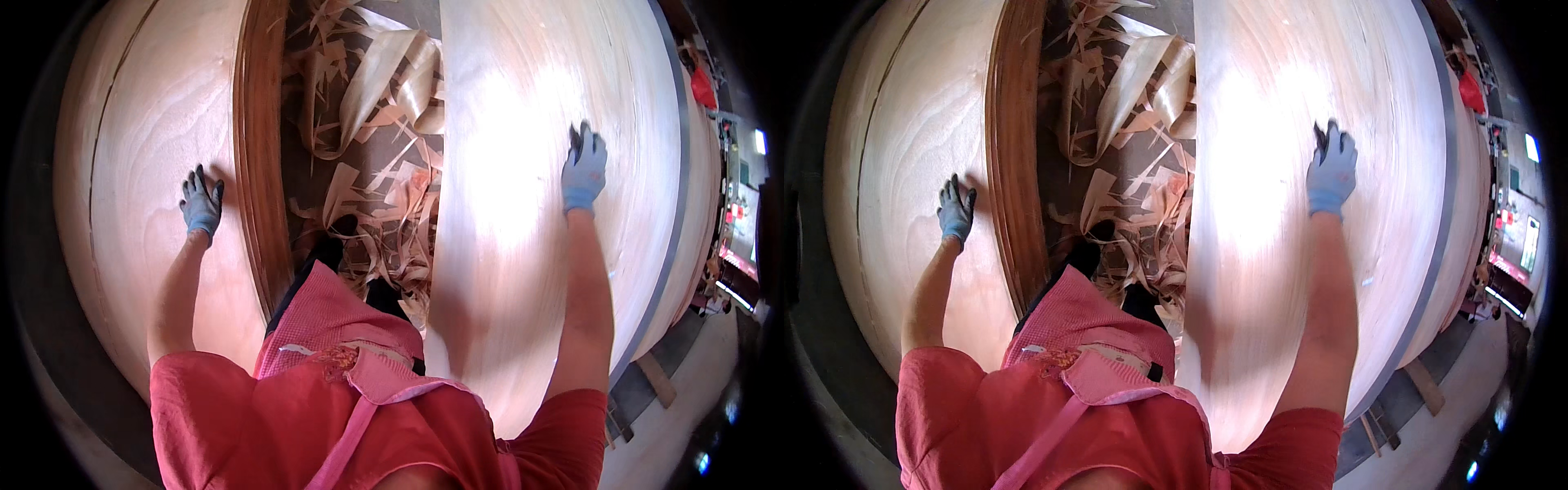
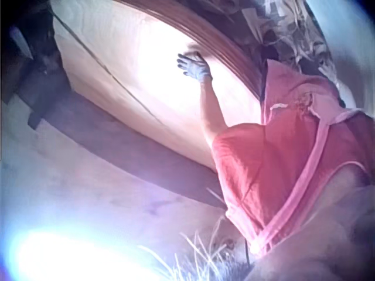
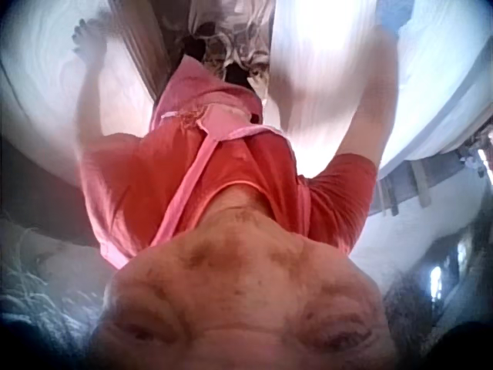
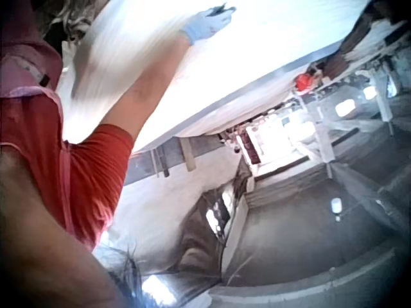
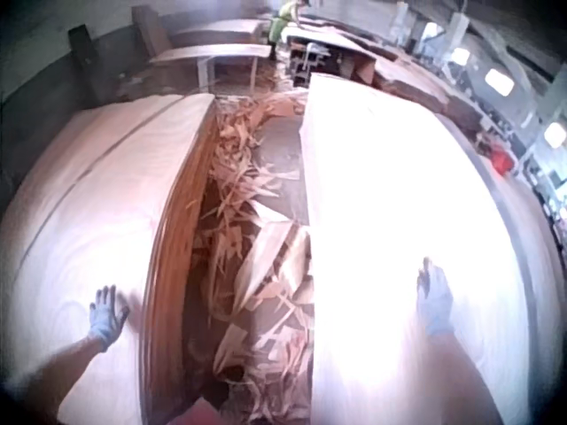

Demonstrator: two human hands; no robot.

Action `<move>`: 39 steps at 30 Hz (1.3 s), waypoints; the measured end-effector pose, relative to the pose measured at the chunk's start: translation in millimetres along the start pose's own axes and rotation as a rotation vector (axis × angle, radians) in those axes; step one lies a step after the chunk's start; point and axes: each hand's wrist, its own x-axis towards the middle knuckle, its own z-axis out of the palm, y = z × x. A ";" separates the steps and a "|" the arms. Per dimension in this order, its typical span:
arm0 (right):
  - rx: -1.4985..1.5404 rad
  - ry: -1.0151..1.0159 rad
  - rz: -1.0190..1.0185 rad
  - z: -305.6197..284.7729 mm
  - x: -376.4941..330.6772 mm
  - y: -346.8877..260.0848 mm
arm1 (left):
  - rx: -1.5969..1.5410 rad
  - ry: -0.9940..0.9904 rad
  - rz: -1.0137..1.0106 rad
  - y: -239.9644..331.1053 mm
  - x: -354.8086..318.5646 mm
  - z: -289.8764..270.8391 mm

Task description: The person uses a utility knife to trim a wood patch, applies it to a larger curved wood veneer panel, and uses a strip of white tape to secure the seam.

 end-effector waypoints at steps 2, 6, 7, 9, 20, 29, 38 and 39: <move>0.070 0.054 -0.038 13.2 -4.0 13.0 | 0.037 -0.159 -0.063 9.8 -2.4 -2.8; 0.166 0.030 -0.048 19.0 -6.6 20.0 | -0.054 0.386 0.253 54.9 -15.7 -11.0; 0.183 0.021 -0.045 17.4 -5.7 18.8 | -0.357 0.300 0.430 77.1 -20.7 -20.0; 0.262 -0.005 -0.047 11.0 -1.5 8.8 | -0.596 0.230 0.584 106.5 -38.1 18.9; 0.275 -0.069 -0.064 4.4 -4.6 4.2 | -0.690 -0.639 -0.216 204.0 2.7 260.2; 0.394 -0.144 0.070 7.5 0.6 2.0 | -1.664 -0.657 -0.921 231.9 108.3 384.5; 0.343 -0.133 0.056 -1.3 -0.5 6.5 | -1.687 -0.378 -0.290 285.3 81.7 267.8; 0.314 -0.127 0.048 -0.5 -1.9 9.0 | -1.684 -0.303 -0.177 287.2 66.3 250.8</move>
